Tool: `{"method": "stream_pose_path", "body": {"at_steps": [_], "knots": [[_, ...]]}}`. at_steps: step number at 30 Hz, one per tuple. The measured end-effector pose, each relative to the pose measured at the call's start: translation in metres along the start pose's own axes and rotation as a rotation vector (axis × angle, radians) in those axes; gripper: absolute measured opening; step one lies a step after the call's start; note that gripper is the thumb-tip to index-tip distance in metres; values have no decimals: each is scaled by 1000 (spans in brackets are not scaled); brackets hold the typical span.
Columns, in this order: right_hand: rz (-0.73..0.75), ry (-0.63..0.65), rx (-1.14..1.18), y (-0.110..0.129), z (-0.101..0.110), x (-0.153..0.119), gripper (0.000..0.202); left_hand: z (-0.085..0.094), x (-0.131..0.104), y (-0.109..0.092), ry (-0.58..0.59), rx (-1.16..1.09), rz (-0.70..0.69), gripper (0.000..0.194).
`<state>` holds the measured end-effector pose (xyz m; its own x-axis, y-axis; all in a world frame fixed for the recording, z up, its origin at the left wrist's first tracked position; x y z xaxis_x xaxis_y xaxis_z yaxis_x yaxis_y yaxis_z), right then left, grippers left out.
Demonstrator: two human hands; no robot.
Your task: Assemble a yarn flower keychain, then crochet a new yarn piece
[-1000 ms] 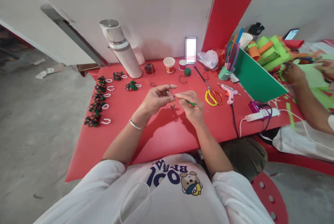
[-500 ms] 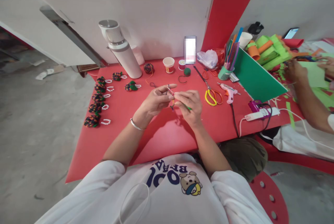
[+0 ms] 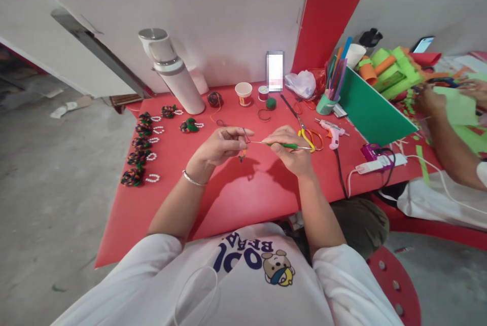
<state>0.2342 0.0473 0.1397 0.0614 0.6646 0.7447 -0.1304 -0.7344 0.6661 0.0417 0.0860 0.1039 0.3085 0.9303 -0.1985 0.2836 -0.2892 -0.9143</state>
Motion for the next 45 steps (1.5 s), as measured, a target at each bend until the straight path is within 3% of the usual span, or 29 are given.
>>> {"method": "stream_pose_path", "body": {"at_steps": [4, 9, 12, 16, 20, 25, 30, 36, 45], "knots": [[-139, -88, 122, -18, 2, -7, 16, 1, 0, -1, -7, -5, -8, 42], [-247, -168, 175, -28, -11, -20, 28, -2, 1, 4, -22, 0, -30, 45], [-174, -171, 65, -18, -21, -24, 25, -5, 1, 6, -80, 9, -110, 53], [42, -148, -289, 3, -29, -22, 19, -3, -1, -1, -227, 30, -296, 60], [197, -160, -414, 17, -34, -21, 18, -4, -3, -2, -260, 47, -326, 62], [183, -98, -359, 17, -44, -19, 20, -5, -2, 1, -226, 20, -297, 70], [182, -125, -287, 18, -43, -16, 20, 1, -3, -4, -235, 50, -337, 63], [273, -107, -356, 25, -48, -15, 20, 3, -2, -9, -217, -56, -319, 63], [300, -115, -382, 27, -50, -15, 27, 5, -4, -11, -297, -60, -343, 66]]}}
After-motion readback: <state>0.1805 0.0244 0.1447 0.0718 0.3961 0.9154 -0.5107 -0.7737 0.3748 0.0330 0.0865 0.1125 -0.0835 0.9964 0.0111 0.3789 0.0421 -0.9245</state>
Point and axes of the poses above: each hand's wrist, its own x-axis towards the middle knuckle, its own z-axis out of the back of the hand, y = z × x, the point moved 7 cm from there along x, towards the middle knuckle, and after that the axes turned 11 degrees about -y, right-handed, at the moved point
